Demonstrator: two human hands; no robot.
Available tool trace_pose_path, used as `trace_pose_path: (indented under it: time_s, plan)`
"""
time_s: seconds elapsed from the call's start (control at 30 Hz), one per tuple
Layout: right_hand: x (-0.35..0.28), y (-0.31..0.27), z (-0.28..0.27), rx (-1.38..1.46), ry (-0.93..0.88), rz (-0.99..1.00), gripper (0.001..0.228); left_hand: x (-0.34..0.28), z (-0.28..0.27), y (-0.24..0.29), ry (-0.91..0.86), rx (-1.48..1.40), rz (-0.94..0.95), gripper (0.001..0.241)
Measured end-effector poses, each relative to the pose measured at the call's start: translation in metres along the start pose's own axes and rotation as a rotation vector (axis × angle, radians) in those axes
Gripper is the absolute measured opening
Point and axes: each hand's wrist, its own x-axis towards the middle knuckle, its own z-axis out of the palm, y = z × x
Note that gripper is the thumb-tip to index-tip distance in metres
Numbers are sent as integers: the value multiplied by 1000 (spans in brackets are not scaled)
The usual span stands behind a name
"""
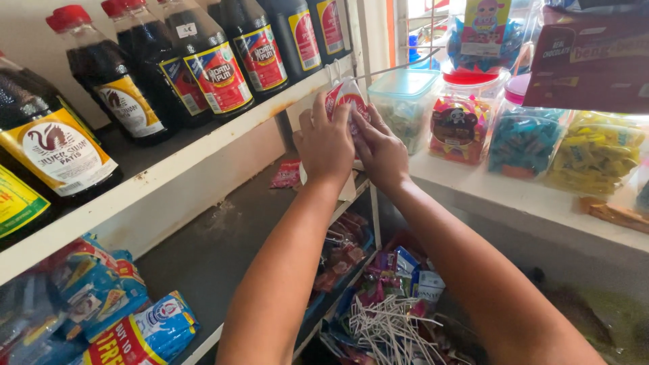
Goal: Bundling soy sauce sachets with plastic ties and hanging them on display hooks on a shelf in a grocery store.
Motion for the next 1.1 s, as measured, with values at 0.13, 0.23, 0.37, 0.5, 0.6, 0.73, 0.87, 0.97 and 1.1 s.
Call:
trace_pose_path:
  time_s: [0.13,0.23,0.37,0.5,0.6,0.73,0.87,0.97,1.1]
  plan:
    - [-20,-3,-12,52,-17,18,56,-17,-15,5,-2,8,-30,39]
    - [-39,0,-16,87,-63,121,55,-37,-32,10,5,20,-45,43]
    - [-73,-3,-23,15,-43,94,54,-82,-51,11,-148,-73,-96,41]
    - [-115,-19,-33,71,-23,68,45,-137,-74,6,-225,-115,-92,32]
    - [-151,-47,-42,134,-98,101,38,-182,-95,-1,-289,-198,-141,30]
    - [-210,-90,-54,336,-264,302,28,-253,-114,-16,-391,-304,-198,25]
    - [-285,-114,-50,516,-442,418,18,-336,-141,-26,-480,-493,-236,15]
    - [-343,-122,-50,645,-532,496,17,-388,-169,-24,-532,-603,-335,13]
    - [-425,-129,-52,441,-698,582,20,-460,-190,-27,-688,-611,-499,14]
